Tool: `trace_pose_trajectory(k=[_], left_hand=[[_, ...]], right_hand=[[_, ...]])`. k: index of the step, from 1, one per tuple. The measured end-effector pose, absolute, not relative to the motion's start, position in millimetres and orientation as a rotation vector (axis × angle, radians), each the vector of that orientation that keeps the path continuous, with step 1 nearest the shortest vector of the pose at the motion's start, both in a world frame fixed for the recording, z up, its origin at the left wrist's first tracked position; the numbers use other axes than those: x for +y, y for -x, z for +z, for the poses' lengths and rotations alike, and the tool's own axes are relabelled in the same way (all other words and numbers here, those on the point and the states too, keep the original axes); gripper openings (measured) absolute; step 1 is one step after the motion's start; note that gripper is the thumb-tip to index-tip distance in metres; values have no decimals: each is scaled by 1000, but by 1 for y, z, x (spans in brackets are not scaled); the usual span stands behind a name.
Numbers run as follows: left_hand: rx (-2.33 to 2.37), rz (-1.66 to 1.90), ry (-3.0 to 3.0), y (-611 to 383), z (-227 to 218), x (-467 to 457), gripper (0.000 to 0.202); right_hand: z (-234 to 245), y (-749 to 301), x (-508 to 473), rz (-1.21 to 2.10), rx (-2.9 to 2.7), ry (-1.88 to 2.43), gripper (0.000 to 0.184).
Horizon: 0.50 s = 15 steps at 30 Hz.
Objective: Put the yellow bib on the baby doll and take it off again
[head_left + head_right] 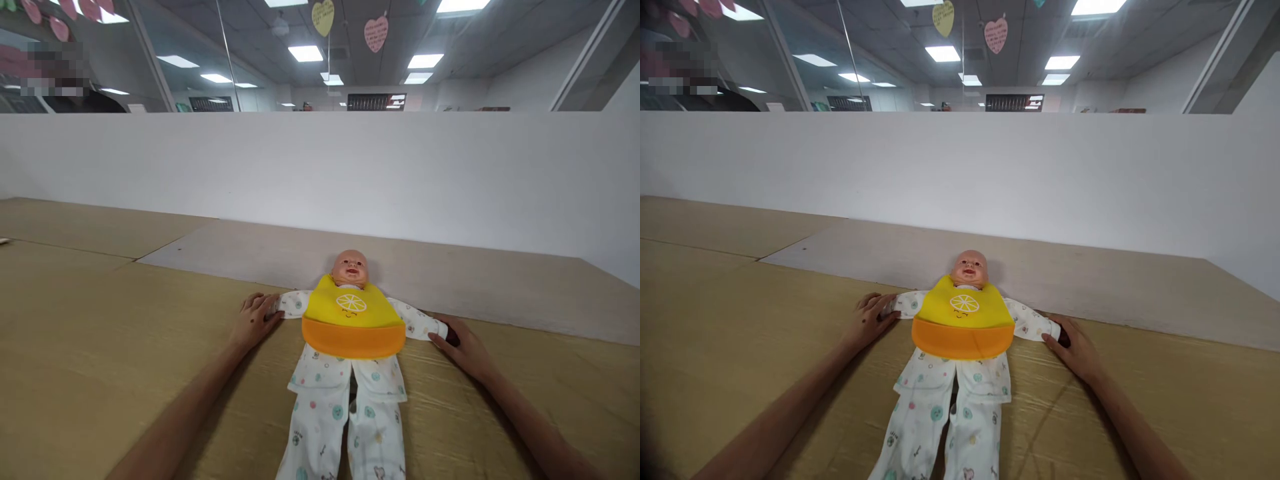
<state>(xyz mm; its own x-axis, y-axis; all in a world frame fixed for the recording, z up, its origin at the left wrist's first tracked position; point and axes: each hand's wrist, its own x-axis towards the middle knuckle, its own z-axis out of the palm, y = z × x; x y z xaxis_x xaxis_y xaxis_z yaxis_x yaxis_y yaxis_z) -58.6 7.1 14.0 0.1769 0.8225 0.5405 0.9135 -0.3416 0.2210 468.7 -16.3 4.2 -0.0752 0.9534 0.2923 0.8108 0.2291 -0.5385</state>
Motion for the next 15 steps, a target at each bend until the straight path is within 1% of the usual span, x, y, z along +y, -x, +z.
trace_pose_trajectory(k=[8,15], left_hand=[[-1769,-840,2221,55,17,4,43],[-1808,-877,2203,53,19,-1,37]], right_hand=[[5,-470,-17,268,-1915,1626,54],[6,-471,-18,294,-1886,1651,55]])
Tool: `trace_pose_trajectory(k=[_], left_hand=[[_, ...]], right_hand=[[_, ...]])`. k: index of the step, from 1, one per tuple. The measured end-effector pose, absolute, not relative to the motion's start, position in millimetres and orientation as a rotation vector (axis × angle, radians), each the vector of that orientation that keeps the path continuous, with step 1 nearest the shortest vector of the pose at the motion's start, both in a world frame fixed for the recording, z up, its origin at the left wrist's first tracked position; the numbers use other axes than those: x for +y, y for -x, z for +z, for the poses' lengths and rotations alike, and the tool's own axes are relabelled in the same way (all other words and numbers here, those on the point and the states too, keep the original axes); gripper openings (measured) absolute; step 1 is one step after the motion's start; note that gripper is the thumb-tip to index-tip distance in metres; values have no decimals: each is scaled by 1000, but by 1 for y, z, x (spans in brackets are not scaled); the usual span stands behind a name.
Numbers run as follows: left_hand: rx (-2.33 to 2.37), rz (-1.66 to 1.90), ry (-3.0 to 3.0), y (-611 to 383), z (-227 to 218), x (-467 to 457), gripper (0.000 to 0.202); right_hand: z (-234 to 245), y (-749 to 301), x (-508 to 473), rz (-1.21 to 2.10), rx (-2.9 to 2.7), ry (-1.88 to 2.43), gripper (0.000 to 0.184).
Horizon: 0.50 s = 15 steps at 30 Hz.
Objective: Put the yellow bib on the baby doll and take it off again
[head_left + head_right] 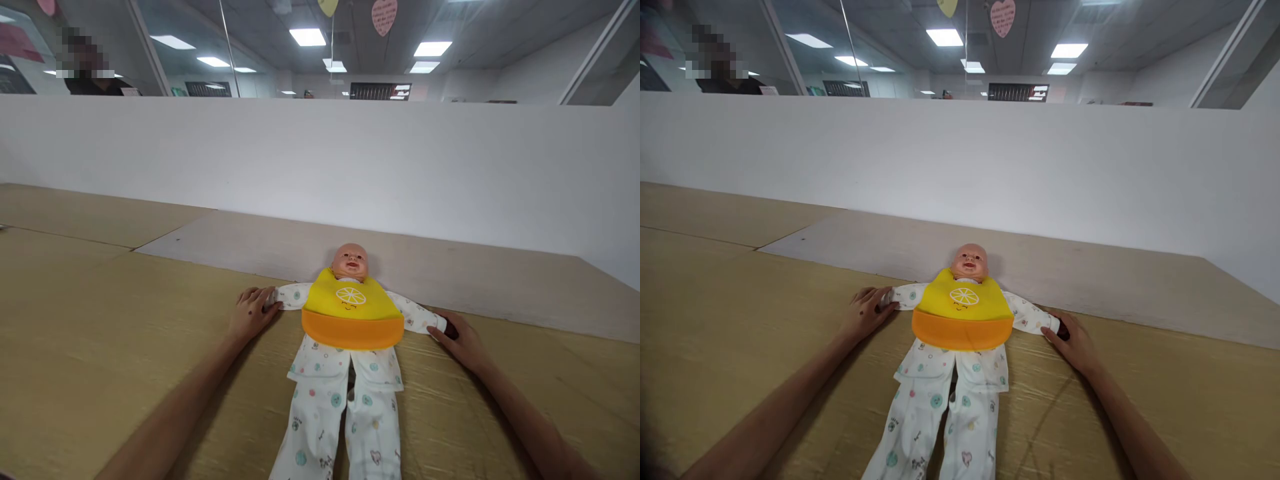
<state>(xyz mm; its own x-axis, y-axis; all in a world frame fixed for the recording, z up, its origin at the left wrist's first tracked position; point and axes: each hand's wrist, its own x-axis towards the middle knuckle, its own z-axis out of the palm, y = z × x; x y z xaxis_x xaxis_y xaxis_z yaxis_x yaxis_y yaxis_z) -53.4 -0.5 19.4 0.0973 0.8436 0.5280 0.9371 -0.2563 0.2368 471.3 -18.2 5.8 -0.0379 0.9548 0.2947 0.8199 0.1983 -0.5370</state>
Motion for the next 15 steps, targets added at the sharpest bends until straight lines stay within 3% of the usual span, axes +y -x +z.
trace_pose_trajectory(k=[6,9,12,15], left_hand=[[-1555,-912,2242,41,34,-16,31],[-1321,-716,2495,22,51,-38,14],[-1071,-376,2799,2,62,-70,20],[-977,-364,2992,-13,56,-108,17]], right_hand=[[11,-463,-23,148,-1934,1577,51],[12,-459,-32,-104,-1947,1494,44],[13,-453,-51,-280,-2026,1359,34],[19,-442,-78,-279,-2146,1203,32]])
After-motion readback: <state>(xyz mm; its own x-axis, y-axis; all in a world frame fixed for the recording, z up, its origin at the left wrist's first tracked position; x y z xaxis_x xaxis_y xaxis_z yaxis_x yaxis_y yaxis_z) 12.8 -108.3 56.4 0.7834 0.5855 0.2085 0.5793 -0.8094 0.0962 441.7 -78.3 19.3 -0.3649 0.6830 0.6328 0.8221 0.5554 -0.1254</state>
